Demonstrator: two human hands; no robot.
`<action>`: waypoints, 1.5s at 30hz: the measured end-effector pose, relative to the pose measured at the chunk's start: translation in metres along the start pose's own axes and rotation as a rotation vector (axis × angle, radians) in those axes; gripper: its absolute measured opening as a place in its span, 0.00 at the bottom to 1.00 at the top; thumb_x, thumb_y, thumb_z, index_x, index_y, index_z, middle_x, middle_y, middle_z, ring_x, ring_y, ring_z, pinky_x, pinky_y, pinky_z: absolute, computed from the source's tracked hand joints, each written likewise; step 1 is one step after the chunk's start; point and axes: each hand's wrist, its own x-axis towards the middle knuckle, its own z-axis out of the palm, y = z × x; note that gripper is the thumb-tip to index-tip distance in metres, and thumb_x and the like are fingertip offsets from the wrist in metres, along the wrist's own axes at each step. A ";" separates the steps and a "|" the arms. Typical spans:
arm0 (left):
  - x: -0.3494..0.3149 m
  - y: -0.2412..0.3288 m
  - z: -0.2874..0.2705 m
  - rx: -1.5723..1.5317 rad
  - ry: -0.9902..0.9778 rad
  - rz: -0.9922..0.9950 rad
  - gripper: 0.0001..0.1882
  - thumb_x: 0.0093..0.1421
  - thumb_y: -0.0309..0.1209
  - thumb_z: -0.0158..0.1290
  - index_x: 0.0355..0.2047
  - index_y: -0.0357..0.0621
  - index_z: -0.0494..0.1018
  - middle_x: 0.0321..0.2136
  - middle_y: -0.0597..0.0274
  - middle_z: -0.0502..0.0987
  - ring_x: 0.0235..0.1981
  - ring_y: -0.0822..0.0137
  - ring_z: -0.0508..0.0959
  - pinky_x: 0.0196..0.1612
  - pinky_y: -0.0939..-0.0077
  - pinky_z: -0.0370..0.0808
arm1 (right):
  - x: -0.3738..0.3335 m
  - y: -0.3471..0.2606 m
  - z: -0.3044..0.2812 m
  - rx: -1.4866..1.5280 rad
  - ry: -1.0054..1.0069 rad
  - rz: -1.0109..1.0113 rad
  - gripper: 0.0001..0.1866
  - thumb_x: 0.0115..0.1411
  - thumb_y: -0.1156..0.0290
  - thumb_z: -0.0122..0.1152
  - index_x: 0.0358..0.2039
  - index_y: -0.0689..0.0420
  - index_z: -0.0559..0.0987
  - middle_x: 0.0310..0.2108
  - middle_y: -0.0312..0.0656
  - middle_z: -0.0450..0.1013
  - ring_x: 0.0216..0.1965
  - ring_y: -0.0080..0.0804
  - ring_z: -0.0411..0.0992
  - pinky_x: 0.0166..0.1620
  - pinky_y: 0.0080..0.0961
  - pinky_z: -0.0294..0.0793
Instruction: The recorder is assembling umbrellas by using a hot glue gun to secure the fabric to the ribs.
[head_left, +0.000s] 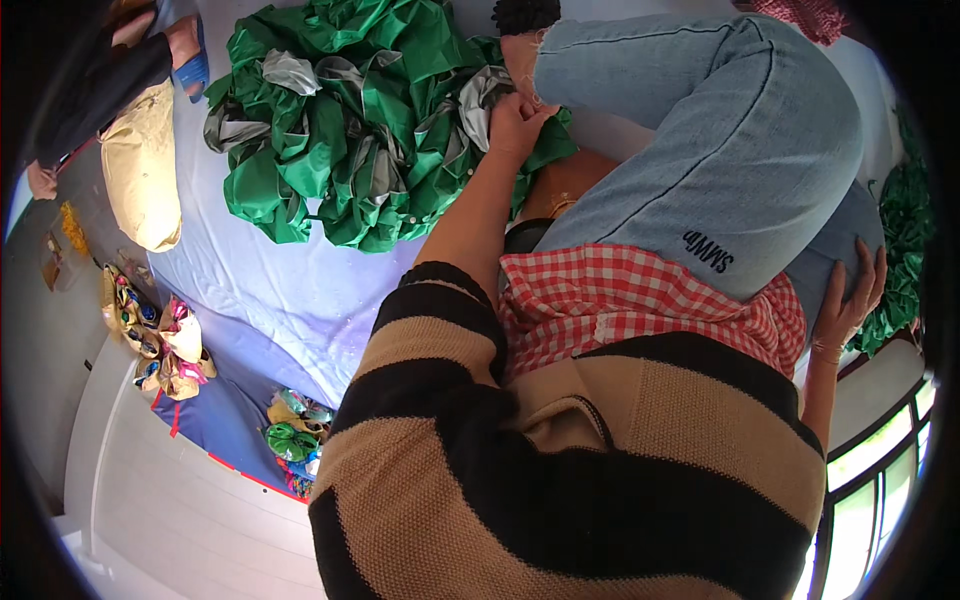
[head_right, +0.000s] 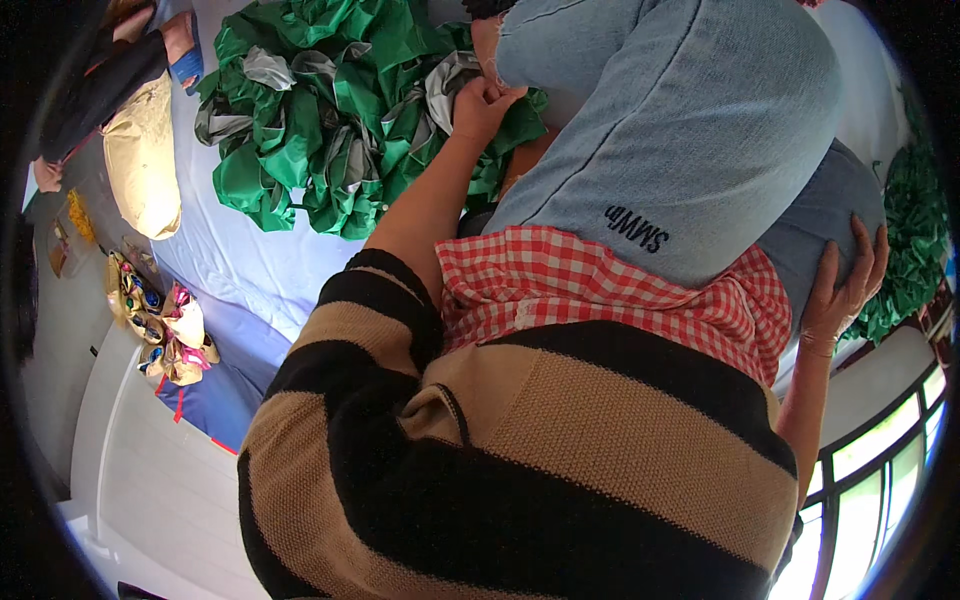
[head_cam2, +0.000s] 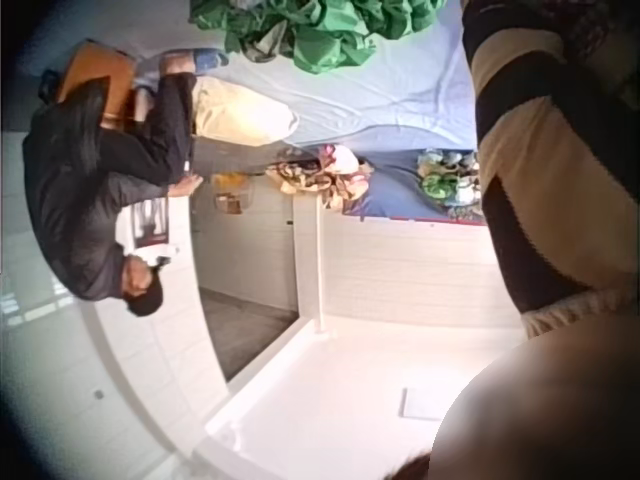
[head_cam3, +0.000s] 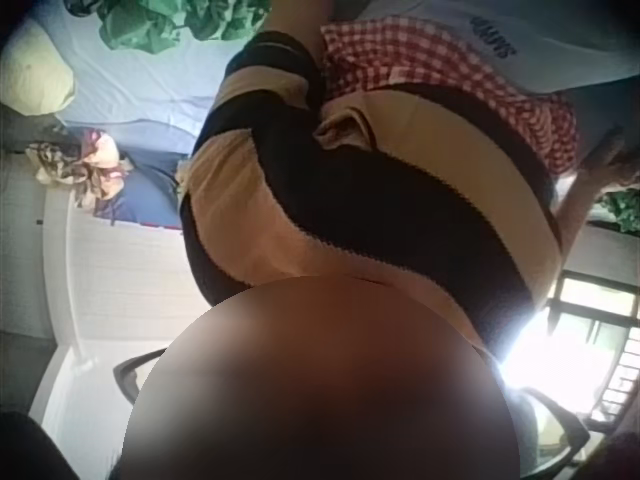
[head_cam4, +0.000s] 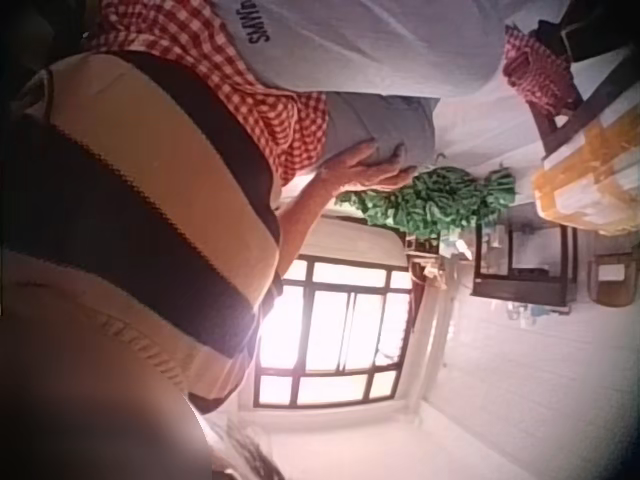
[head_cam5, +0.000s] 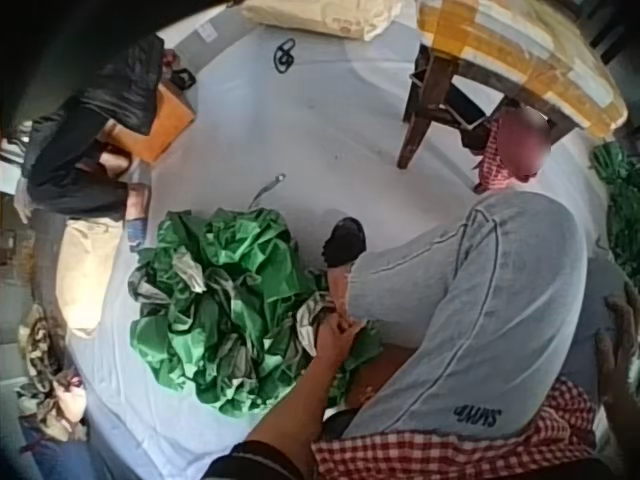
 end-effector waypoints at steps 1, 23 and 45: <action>-0.003 0.002 0.002 -0.004 0.019 -0.031 0.21 0.47 0.32 0.71 0.30 0.39 0.68 0.23 0.66 0.72 0.24 0.71 0.71 0.29 0.75 0.70 | 0.000 0.000 0.000 0.001 -0.002 0.005 0.21 0.63 0.63 0.57 0.56 0.53 0.75 0.64 0.52 0.61 0.65 0.48 0.59 0.65 0.43 0.55; 0.004 -0.001 -0.006 0.131 0.304 0.103 0.05 0.49 0.28 0.59 0.26 0.39 0.79 0.24 0.52 0.80 0.26 0.55 0.82 0.34 0.64 0.79 | -0.002 0.000 0.000 0.017 0.000 0.014 0.21 0.63 0.64 0.57 0.56 0.53 0.75 0.64 0.52 0.61 0.65 0.48 0.58 0.66 0.43 0.53; 0.013 0.004 -0.007 0.113 0.189 -0.001 0.11 0.47 0.34 0.60 0.25 0.38 0.74 0.21 0.55 0.78 0.23 0.60 0.78 0.32 0.66 0.75 | -0.002 0.006 0.001 -0.024 -0.018 -0.007 0.21 0.64 0.61 0.56 0.56 0.51 0.76 0.64 0.51 0.61 0.66 0.47 0.57 0.66 0.44 0.53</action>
